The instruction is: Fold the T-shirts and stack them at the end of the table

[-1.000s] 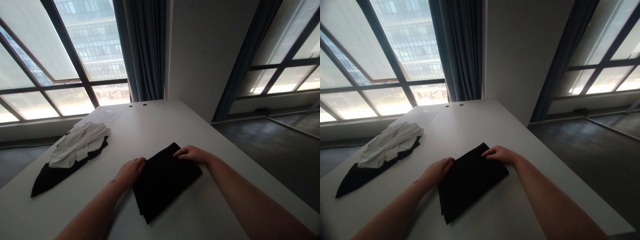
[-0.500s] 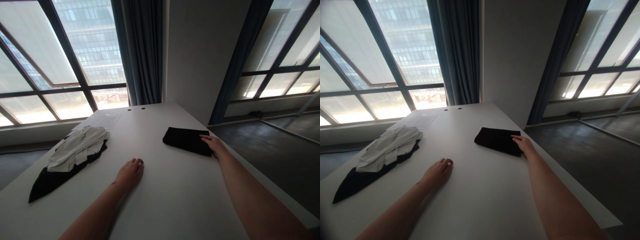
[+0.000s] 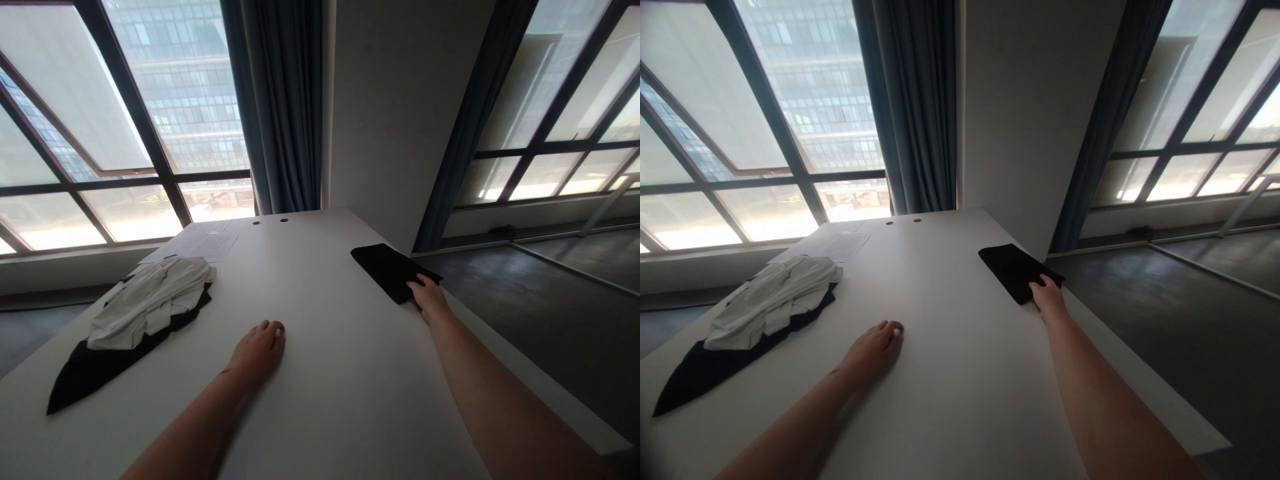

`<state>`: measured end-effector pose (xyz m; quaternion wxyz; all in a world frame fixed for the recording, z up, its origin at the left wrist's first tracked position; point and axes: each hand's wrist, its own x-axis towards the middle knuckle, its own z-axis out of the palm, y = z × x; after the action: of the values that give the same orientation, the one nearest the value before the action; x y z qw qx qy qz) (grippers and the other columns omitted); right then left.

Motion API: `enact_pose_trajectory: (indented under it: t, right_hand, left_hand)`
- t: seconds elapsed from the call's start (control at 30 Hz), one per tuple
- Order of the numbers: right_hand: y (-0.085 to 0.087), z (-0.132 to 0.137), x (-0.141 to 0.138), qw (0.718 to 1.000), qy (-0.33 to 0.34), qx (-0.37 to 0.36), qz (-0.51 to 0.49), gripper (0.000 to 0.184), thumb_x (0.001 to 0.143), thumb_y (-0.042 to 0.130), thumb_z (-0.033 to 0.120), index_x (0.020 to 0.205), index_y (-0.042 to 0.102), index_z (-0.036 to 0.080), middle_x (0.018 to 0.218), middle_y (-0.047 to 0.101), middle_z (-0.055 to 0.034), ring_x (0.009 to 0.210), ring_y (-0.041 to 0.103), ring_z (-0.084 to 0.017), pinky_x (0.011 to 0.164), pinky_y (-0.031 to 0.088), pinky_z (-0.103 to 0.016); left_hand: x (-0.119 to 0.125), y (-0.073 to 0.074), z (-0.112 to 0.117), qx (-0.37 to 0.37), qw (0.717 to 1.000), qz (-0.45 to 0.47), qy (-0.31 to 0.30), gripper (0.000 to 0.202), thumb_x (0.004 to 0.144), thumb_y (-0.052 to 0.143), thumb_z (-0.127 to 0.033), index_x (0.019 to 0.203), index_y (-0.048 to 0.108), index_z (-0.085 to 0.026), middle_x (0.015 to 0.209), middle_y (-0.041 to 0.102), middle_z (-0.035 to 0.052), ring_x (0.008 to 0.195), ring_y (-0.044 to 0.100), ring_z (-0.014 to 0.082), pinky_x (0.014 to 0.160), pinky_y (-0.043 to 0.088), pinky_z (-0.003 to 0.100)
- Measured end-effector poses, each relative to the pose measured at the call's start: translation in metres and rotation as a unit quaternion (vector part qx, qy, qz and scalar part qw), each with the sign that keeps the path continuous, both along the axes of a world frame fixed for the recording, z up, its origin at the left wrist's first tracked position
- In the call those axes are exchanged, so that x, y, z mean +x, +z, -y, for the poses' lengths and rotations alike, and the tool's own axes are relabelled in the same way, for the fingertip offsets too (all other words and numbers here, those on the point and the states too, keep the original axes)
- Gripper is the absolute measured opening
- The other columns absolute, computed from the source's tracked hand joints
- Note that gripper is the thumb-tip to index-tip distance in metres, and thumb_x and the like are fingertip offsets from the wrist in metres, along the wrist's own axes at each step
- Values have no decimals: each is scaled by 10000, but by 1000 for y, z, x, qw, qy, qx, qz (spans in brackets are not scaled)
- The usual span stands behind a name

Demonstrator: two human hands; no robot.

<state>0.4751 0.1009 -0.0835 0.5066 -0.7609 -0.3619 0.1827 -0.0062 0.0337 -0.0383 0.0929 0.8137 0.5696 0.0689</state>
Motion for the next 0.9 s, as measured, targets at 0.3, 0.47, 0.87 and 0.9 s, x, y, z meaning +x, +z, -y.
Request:
enact_pose_trajectory:
  t: [0.3,0.47,0.87,0.9]
  right_hand:
    - [9,14,-22,984,42,-13,-173,428,834,758,154,1236,613,155,967,698,-120,510,683,-160,494,644,-330]
    - [4,-12,-27,982,21,13,-188,382,816,806,203,1145,629,123,955,708,-122,582,726,-183,584,672,-333]
    - [17,-129,-8,993,31,-25,-108,439,830,755,229,1221,645,62,777,689,-110,484,653,-175,481,604,-322]
    - [16,-141,-6,994,35,-24,-105,433,836,747,222,1225,642,62,782,686,-107,488,648,-166,487,603,-317]
  left_hand:
    - [1,0,1,5,1000,-7,-8,316,1016,390,-322,1230,610,-247,1201,658,88,1135,630,253,1006,430,365]
    - [1,-1,1,-3,1000,-6,-8,316,1015,387,-323,1231,603,-242,1208,654,92,1149,623,259,1017,425,374]
    - [5,-3,-7,-9,999,28,17,251,989,432,-332,1166,601,-276,1170,667,66,1089,642,243,959,439,354]
    - [6,-3,-8,-10,999,27,21,244,988,435,-333,1158,600,-275,1165,668,65,1078,645,239,949,439,349]
